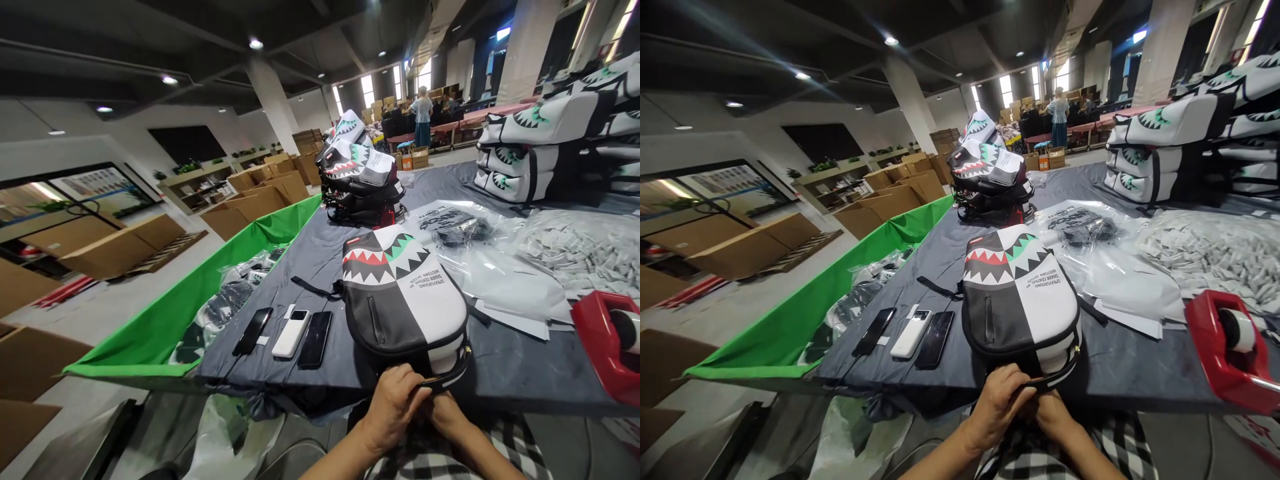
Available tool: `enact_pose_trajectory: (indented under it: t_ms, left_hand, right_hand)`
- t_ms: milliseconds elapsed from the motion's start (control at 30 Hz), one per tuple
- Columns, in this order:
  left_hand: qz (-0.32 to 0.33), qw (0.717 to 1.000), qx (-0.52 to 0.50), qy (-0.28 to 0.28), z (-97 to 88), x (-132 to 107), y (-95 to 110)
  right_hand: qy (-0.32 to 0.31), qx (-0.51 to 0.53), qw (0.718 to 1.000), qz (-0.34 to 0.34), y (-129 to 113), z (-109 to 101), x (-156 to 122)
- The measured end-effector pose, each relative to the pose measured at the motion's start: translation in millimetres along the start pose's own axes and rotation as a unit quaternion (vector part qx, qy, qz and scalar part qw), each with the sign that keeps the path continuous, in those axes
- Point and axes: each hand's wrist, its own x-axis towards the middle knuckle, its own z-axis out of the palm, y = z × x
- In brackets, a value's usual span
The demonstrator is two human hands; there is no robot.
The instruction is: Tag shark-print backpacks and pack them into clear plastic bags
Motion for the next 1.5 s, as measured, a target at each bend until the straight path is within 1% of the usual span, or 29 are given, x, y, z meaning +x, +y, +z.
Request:
enact_pose_trajectory:
  t_ms: [67,167,233,333,400,433,533,600,633,667,700,733,767,800,867,933,1000,1033,1067,1100,1167,1233,1267,1300,1333,1367,1400,1433,1500]
  left_hand:
    - [0.007,1.0,0.016,-0.013,-17.7,-3,-15]
    - [0.005,0.999,0.009,-0.034,-43.0,-4,-30]
    - [0.012,0.998,-0.016,-0.055,-56.1,-1,-34]
    - [0.021,0.996,-0.048,-0.068,-64.7,4,-36]
    - [0.025,0.996,-0.052,-0.074,-58.8,2,-40]
    - [0.031,0.996,-0.044,-0.075,-51.8,-2,-42]
    - [0.045,0.996,0.024,-0.067,-19.7,-19,-48]
    - [0.053,0.995,0.071,-0.041,2.1,-30,-48]
    - [0.054,0.994,0.087,-0.028,10.5,-34,-46]
    - [0.05,0.994,0.098,-0.017,16.5,-36,-44]
    - [0.042,0.994,0.103,-0.007,20.2,-37,-41]
    - [0.027,0.994,0.107,-0.001,21.8,-37,-38]
    - [0.011,0.994,0.104,0.001,22.1,-36,-35]
    - [-0.004,0.996,0.095,0.003,22.0,-35,-32]
    - [-0.016,0.998,0.055,0.039,24.5,-34,-27]
    - [0.006,0.993,0.005,0.121,34.1,-35,-22]
    - [0.05,0.977,-0.069,0.198,50.1,-40,-16]
    - [0.07,0.967,-0.125,0.209,58.6,-42,-12]
    - [0.076,0.96,-0.19,0.191,66.0,-44,-7]
    - [0.06,0.954,-0.259,0.141,71.7,-44,-2]
    - [-0.039,0.923,-0.382,-0.01,77.1,-39,8]
    - [-0.195,0.852,-0.467,-0.138,77.3,-24,19]
    - [-0.259,0.809,-0.501,-0.168,77.1,-15,25]
    - [-0.306,0.769,-0.534,-0.17,77.6,-5,31]
    - [-0.334,0.741,-0.563,-0.149,78.8,4,38]
    - [-0.35,0.728,-0.578,-0.116,80.6,12,44]
    - [-0.36,0.729,-0.576,-0.081,82.5,18,50]
    - [-0.368,0.741,-0.559,-0.049,83.8,20,55]
    - [-0.383,0.787,-0.483,-0.012,82.5,19,59]
  right_hand:
    - [0.004,0.016,1.0,0.013,0,-25,-5]
    - [0.109,-0.012,0.994,0.027,-1,-62,-9]
    - [0.15,-0.059,0.987,-0.019,0,-78,0]
    - [0.134,-0.156,0.971,-0.119,6,-86,23]
    - [0.117,-0.197,0.962,-0.147,14,-85,33]
    - [0.1,-0.19,0.966,-0.141,18,-84,33]
    - [-0.015,-0.068,0.997,-0.044,32,-90,25]
    - [-0.089,0.025,0.995,0.038,45,-110,20]
    - [-0.09,0.037,0.993,0.072,55,-125,20]
    - [-0.064,0.018,0.993,0.097,67,-143,24]
    - [-0.009,-0.033,0.992,0.121,82,-163,30]
    - [0.044,-0.113,0.983,0.136,99,-184,37]
    - [0.072,-0.209,0.965,0.141,116,-203,46]
    - [0.069,-0.295,0.94,0.158,133,-220,55]
    - [0.031,-0.374,0.913,0.159,158,-244,70]
    - [-0.015,-0.38,0.915,0.137,169,-253,76]
    - [-0.04,-0.373,0.921,0.108,165,-251,71]
    - [-0.046,-0.373,0.921,0.099,159,-247,66]
    - [-0.045,-0.378,0.92,0.088,151,-241,59]
    - [-0.038,-0.388,0.919,0.068,140,-235,52]
    - [-0.012,-0.407,0.913,-0.01,113,-216,34]
    - [0.029,-0.414,0.904,-0.105,81,-190,16]
    - [0.048,-0.404,0.903,-0.137,64,-174,6]
    - [0.063,-0.385,0.908,-0.151,47,-157,-4]
    - [0.072,-0.357,0.919,-0.152,32,-140,-14]
    - [0.076,-0.321,0.933,-0.145,19,-123,-24]
    - [0.071,-0.282,0.948,-0.127,7,-110,-34]
    - [0.058,-0.242,0.963,-0.106,-2,-100,-42]
    - [0.0,-0.163,0.984,-0.076,-14,-96,-52]
